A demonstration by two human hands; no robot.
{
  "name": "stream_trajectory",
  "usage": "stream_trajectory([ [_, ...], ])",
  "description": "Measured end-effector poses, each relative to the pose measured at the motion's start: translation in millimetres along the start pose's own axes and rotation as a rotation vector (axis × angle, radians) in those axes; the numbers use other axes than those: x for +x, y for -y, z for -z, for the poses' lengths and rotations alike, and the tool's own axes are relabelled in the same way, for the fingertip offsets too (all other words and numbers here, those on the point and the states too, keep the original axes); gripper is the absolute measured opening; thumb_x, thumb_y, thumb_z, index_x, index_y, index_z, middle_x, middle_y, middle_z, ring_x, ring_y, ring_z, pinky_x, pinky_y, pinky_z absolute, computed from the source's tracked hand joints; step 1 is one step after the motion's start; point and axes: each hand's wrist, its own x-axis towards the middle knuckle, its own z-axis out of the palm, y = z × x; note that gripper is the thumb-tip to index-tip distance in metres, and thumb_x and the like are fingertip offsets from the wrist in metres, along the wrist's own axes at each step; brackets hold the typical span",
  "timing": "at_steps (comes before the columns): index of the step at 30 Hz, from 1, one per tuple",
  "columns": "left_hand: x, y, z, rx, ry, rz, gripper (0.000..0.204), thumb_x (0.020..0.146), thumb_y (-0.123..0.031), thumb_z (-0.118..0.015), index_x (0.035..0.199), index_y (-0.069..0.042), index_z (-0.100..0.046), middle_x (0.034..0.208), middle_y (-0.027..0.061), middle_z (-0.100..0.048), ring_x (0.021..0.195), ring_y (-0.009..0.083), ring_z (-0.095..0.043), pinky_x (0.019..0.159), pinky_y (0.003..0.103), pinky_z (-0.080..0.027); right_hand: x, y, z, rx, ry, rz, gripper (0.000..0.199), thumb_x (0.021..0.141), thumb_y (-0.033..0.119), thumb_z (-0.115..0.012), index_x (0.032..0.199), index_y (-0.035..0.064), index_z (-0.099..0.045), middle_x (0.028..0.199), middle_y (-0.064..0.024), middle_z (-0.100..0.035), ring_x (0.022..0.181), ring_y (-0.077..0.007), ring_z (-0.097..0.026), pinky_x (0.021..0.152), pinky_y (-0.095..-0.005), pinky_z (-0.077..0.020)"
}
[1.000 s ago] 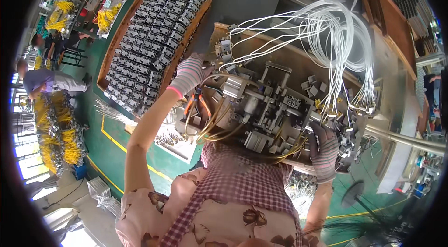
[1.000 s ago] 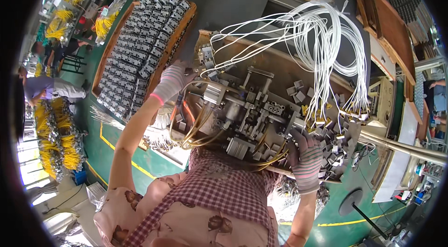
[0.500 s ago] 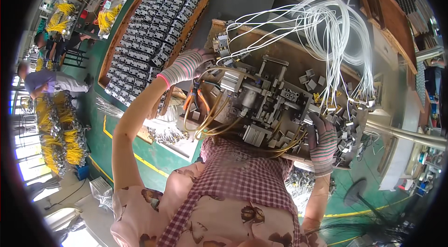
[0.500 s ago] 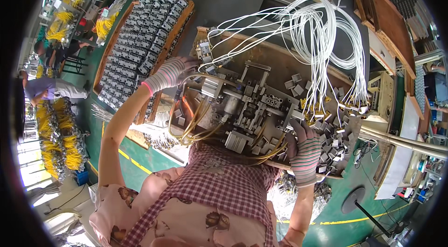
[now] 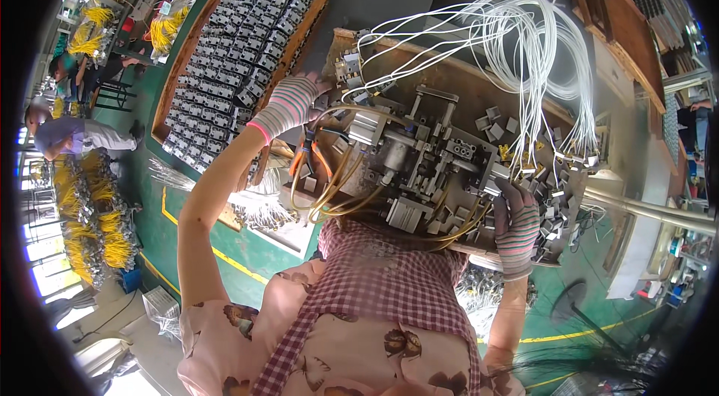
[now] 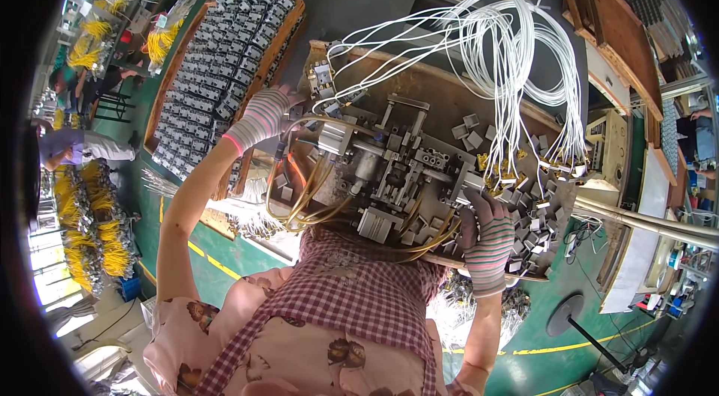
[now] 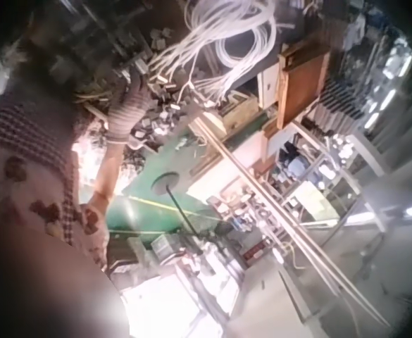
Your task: Assembling electrical components by inserting wires into connectors using an industrial assembly machine.
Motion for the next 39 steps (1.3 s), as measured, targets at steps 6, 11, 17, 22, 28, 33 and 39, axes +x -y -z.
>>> stream_trajectory([
  [6, 6, -3, -17, -0.258, 0.246, 0.167, 0.040, 0.082, -0.033, -0.069, 0.116, -0.013, -0.061, 0.107, 0.0136, -0.060, 0.092, 0.0341, -0.064, 0.082, 0.042, -0.052, -7, 0, -5, 0.315, -0.188, -0.308, 0.031, 0.086, 0.005, -0.067, 0.115, 0.0046, -0.055, 0.096, -0.0073, -0.066, 0.088, -0.0151, -0.063, 0.079, -0.0290, -0.0498],
  [11, -12, -1, 9, -0.532, 0.094, 0.437, 0.055, 0.078, -0.030, -0.077, 0.123, -0.007, -0.058, 0.110, 0.0140, -0.067, 0.095, 0.0309, -0.066, 0.082, 0.037, -0.053, 3, 1, 4, 0.272, 0.042, -0.397, 0.040, 0.086, 0.011, -0.068, 0.124, 0.0054, -0.054, 0.093, -0.0138, -0.069, 0.081, -0.0211, -0.067, 0.075, -0.0343, -0.0528],
  [17, -43, -55, 76, -1.851, -0.306, 0.261, 0.075, 0.079, -0.046, -0.077, 0.133, -0.001, -0.052, 0.119, 0.0130, -0.063, 0.105, 0.0193, -0.063, 0.087, 0.031, -0.053, 13, -15, -1, 0.696, 0.187, -0.499, 0.042, 0.087, 0.008, -0.068, 0.125, 0.0000, -0.051, 0.090, -0.0129, -0.069, 0.083, -0.0163, -0.067, 0.072, -0.0288, -0.0541],
  [22, -26, -150, 87, -1.916, 0.035, 0.169, 0.086, 0.068, -0.055, -0.080, 0.131, -0.002, -0.054, 0.121, 0.0094, -0.061, 0.104, 0.0155, -0.060, 0.091, 0.033, -0.051, 43, 56, -16, 1.576, 0.444, -0.247, 0.043, 0.088, 0.006, -0.068, 0.124, -0.0001, -0.046, 0.115, -0.0158, -0.062, 0.102, -0.0230, -0.064, 0.091, -0.0325, -0.0513],
  [28, -11, -175, 57, -1.791, 0.088, 0.046, 0.084, 0.074, -0.031, -0.082, 0.145, -0.009, -0.042, 0.126, 0.0057, -0.060, 0.118, 0.0163, -0.054, 0.101, 0.033, -0.041, 50, 57, -37, 0.756, 0.138, -0.054, 0.046, 0.075, 0.011, -0.079, 0.115, 0.0074, -0.056, 0.118, -0.0101, -0.055, 0.115, -0.0262, -0.052, 0.101, -0.0392, -0.0394],
  [33, -9, -179, 45, -1.634, 0.006, -0.130, 0.101, 0.072, -0.038, -0.082, 0.151, -0.009, -0.027, 0.130, 0.0067, -0.059, 0.107, 0.0222, -0.062, 0.088, 0.039, -0.050, 57, 62, -42, 0.546, 0.102, -0.029, 0.051, 0.066, 0.016, -0.085, 0.111, 0.0103, -0.061, 0.116, -0.0096, -0.054, 0.111, -0.0283, -0.050, 0.100, -0.0413, -0.0372],
  [39, -20, -176, 44, -1.251, -0.181, -0.231, 0.093, 0.079, -0.040, -0.077, 0.150, -0.006, -0.028, 0.128, 0.0092, -0.060, 0.099, 0.0194, -0.064, 0.087, 0.034, -0.052, 58, 54, -47, 0.526, 0.093, 0.036, 0.055, 0.063, 0.018, -0.087, 0.111, 0.0092, -0.061, 0.113, -0.0093, -0.053, 0.110, -0.0280, -0.049, 0.096, -0.0407, -0.0387],
])
